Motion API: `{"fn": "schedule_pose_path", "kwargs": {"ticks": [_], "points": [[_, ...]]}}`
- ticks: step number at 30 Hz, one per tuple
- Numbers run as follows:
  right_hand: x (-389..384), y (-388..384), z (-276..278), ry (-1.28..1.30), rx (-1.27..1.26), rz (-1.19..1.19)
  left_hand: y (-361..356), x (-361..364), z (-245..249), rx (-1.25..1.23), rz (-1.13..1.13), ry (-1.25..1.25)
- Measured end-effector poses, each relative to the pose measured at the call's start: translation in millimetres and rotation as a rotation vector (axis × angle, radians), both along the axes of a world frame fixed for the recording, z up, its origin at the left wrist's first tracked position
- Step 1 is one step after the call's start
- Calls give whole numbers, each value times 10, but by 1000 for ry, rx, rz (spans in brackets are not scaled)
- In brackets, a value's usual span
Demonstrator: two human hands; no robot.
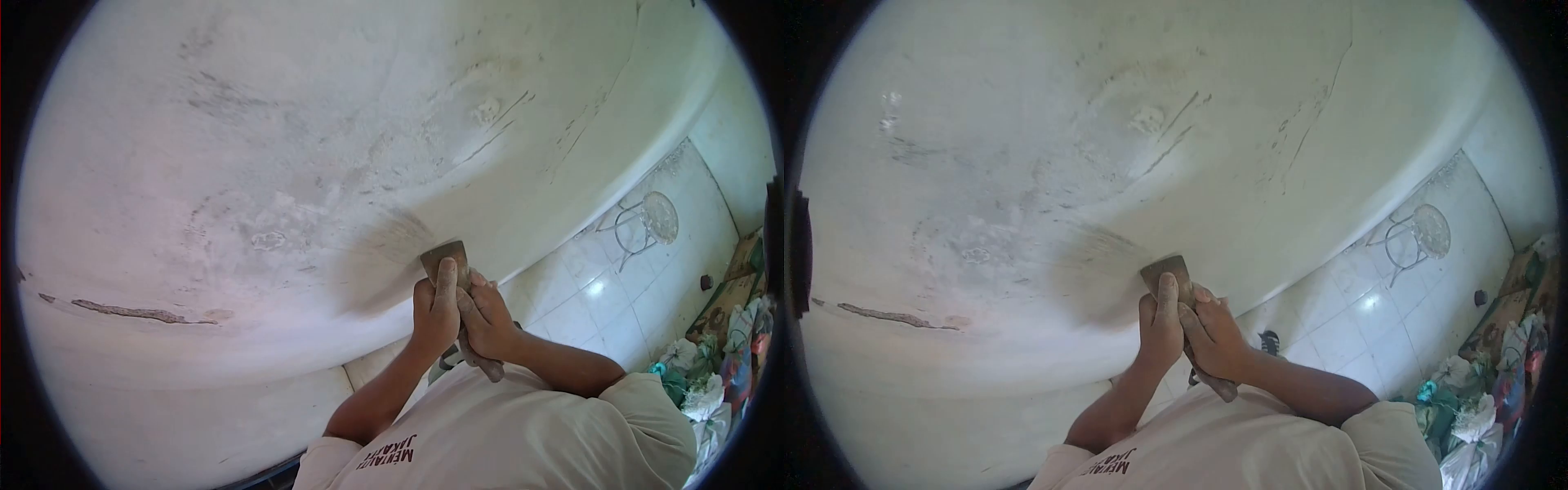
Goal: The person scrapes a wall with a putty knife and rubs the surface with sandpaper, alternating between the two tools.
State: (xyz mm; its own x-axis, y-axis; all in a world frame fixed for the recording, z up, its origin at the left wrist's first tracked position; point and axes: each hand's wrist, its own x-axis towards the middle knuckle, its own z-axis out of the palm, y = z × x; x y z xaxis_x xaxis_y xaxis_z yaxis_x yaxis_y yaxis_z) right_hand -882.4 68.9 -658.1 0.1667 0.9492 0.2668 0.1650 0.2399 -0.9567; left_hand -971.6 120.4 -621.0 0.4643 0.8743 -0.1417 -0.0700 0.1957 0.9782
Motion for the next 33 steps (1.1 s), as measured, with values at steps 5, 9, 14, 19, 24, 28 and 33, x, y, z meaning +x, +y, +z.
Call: {"fn": "schedule_pose_path", "kwargs": {"ticks": [5, 9, 14, 19, 24, 28, 33], "points": [[73, 21, 107, 58, 1, 76, 0, 10, -70, 16, 21, -37], [126, 40, -31, 168, -71, 171, -6, 38, -154, 76, 87, -42], [102, 28, -23, 35, 26, 88, -20, 35, -153, 33, 93, -89], [152, 72, -88, 90, -42, 139, -2, 52, -178, 82, 109, -66], [148, 135, -66, -50, 17, 165, 8, 29, -127, 77, 138, -101], [186, 220, 262, -37, -105, 298, 15, 5, 188, 168, 232, -20], [17, 49, -18, 56, -46, 129, -47, -25, -113, 57, 190, -18]]}}
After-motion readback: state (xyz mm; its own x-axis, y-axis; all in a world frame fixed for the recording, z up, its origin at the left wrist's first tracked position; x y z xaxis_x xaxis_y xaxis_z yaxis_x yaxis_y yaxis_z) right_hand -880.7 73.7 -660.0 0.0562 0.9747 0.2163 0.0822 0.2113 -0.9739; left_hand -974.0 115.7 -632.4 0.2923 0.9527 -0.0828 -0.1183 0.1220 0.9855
